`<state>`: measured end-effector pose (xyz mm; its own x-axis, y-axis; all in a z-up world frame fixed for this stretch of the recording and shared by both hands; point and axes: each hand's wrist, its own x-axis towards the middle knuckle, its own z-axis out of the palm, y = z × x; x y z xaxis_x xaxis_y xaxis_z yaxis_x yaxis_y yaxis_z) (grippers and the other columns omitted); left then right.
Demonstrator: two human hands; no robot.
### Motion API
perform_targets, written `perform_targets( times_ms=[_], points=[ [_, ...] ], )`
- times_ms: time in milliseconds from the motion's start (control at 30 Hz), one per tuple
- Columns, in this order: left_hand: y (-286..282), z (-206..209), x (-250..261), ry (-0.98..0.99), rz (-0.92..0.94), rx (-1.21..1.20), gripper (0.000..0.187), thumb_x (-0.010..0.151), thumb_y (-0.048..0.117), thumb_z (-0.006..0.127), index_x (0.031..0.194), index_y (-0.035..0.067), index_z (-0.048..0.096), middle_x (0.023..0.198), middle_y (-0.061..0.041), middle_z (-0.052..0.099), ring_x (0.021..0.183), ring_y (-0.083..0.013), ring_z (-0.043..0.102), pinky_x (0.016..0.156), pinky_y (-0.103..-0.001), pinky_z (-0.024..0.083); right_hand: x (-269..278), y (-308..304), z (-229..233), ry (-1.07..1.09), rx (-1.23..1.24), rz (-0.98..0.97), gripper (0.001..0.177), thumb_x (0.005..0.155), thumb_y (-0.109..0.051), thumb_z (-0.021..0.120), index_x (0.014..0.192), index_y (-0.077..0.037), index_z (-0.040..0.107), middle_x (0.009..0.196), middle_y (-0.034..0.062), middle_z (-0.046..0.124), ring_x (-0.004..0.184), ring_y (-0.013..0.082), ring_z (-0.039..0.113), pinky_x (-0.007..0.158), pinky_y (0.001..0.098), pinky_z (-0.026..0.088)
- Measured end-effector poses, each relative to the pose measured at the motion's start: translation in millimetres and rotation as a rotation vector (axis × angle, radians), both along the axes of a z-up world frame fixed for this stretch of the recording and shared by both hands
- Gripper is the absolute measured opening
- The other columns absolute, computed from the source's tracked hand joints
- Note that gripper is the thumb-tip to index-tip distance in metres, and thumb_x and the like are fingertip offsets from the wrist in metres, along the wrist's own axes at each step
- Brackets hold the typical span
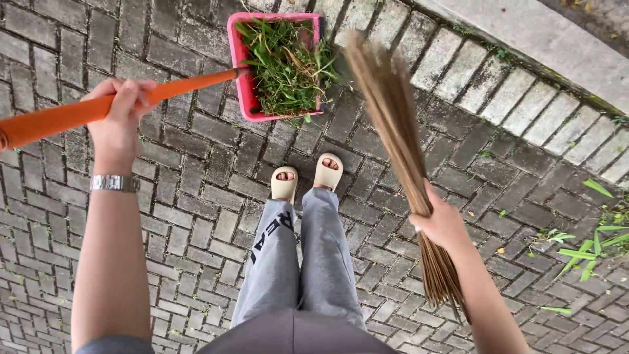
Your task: Sweeping grass and plant debris into a dustpan and transferring it into a trash bag.
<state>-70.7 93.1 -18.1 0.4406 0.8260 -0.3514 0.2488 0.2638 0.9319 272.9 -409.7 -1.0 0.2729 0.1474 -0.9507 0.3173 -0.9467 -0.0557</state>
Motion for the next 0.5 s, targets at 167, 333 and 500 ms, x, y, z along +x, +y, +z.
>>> perform_targets(
  times_ms=[167, 333, 500],
  points=[
    [0, 22, -17, -0.052, -0.029, -0.029, 0.025, 0.111, 0.0, 0.059, 0.087, 0.005, 0.058, 0.098, -0.007, 0.068, 0.113, -0.0231, 0.074, 0.096, -0.038, 0.062, 3, -13, -11, -0.115, -0.09, -0.188, 0.105, 0.081, -0.026, 0.074, 0.167, -0.034, 0.015, 0.121, 0.0108, 0.069, 0.097, 0.0277, 0.073, 0.085, 0.0427, 0.063],
    [12, -14, -32, 0.035, 0.062, 0.016, 0.025, 0.108, 0.002, 0.06, 0.084, 0.007, 0.057, 0.092, -0.008, 0.069, 0.109, -0.0229, 0.076, 0.085, -0.033, 0.064, -53, 26, -81, -0.029, 0.132, -0.939, 0.078, 0.074, -0.018, 0.076, 0.149, -0.018, 0.052, 0.111, 0.009, 0.068, 0.098, 0.0215, 0.071, 0.086, 0.0396, 0.059],
    [27, -23, -26, 0.073, -0.056, 0.033, 0.022, 0.104, 0.004, 0.061, 0.083, 0.005, 0.056, 0.099, -0.012, 0.075, 0.097, -0.0208, 0.071, 0.08, -0.031, 0.061, -154, 93, -83, 0.095, 0.186, -0.787, 0.084, 0.074, -0.021, 0.074, 0.152, -0.016, 0.043, 0.104, 0.0139, 0.072, 0.091, 0.0261, 0.073, 0.086, 0.0385, 0.061]
  ],
)
